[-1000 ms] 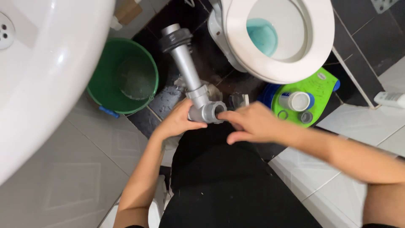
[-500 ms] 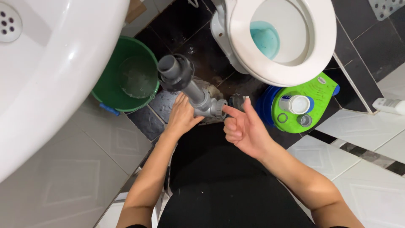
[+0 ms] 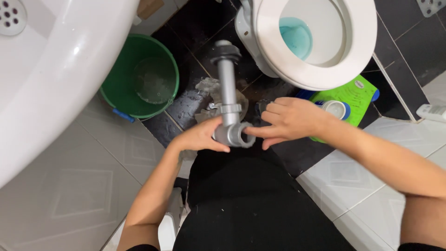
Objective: The recorder is repairing or assembling a sink trap/pipe assembly in a bathroom setting.
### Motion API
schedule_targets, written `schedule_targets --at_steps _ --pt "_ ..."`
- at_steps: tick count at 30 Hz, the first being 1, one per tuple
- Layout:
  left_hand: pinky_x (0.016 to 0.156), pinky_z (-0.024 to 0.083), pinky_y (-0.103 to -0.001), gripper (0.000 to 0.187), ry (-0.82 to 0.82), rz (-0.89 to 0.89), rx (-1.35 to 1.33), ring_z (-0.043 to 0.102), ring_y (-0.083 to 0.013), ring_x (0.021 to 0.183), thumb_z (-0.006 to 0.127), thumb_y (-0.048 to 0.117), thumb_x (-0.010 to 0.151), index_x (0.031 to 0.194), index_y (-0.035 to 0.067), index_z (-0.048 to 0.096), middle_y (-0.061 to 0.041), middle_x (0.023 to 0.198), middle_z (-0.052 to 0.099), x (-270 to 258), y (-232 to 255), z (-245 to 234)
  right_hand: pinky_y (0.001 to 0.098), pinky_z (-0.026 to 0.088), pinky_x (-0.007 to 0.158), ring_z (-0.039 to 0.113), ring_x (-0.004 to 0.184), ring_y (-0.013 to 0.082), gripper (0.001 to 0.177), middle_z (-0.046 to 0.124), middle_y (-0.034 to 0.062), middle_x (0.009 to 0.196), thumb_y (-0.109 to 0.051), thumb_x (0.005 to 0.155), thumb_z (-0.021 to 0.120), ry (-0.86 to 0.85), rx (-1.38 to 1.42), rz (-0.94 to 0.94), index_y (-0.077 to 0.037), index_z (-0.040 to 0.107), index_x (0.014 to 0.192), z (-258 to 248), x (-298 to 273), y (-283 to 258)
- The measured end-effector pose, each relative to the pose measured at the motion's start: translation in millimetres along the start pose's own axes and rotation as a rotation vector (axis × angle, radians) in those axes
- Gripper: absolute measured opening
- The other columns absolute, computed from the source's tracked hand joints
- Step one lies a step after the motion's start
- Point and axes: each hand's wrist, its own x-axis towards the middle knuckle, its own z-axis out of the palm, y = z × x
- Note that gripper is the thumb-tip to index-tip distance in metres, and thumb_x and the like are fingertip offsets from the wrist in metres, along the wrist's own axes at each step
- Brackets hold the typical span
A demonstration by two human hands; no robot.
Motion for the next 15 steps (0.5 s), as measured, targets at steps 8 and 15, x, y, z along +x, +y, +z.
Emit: schedule_targets --at_steps 8,15 --pt "0.114 0.043 -0.039 0.089 0.062 -0.058 -0.111 0.054 -0.0234 0.133 0.089 0.02 0.073 0.148 0.003 0.046 -0.012 0.141 0.058 -8.1 -4.8 3.1 0.0342 0.043 0.053 0.049 0.061 0.0197 0.066 0.045 0.0008 0.072 -0.058 0.084 0.07 0.024 0.117 0.007 -0.019 0.062 0.137 13.9 -8.2 -11.9" --pt "0.117 0.039 -0.04 0.09 0.146 -0.017 -0.158 0.049 -0.0226 0.137 0.088 0.016 0.076 0.151 0.004 0.041 -0.012 0.145 0.054 -6.9 -18.9 7.6 0.0355 0.048 0.069 0.062 0.082 0.0238 0.062 0.06 0.003 0.092 -0.064 0.088 0.066 0.181 0.417 0.305 -0.013 0.069 0.122 36.4 -33.0 -24.3"
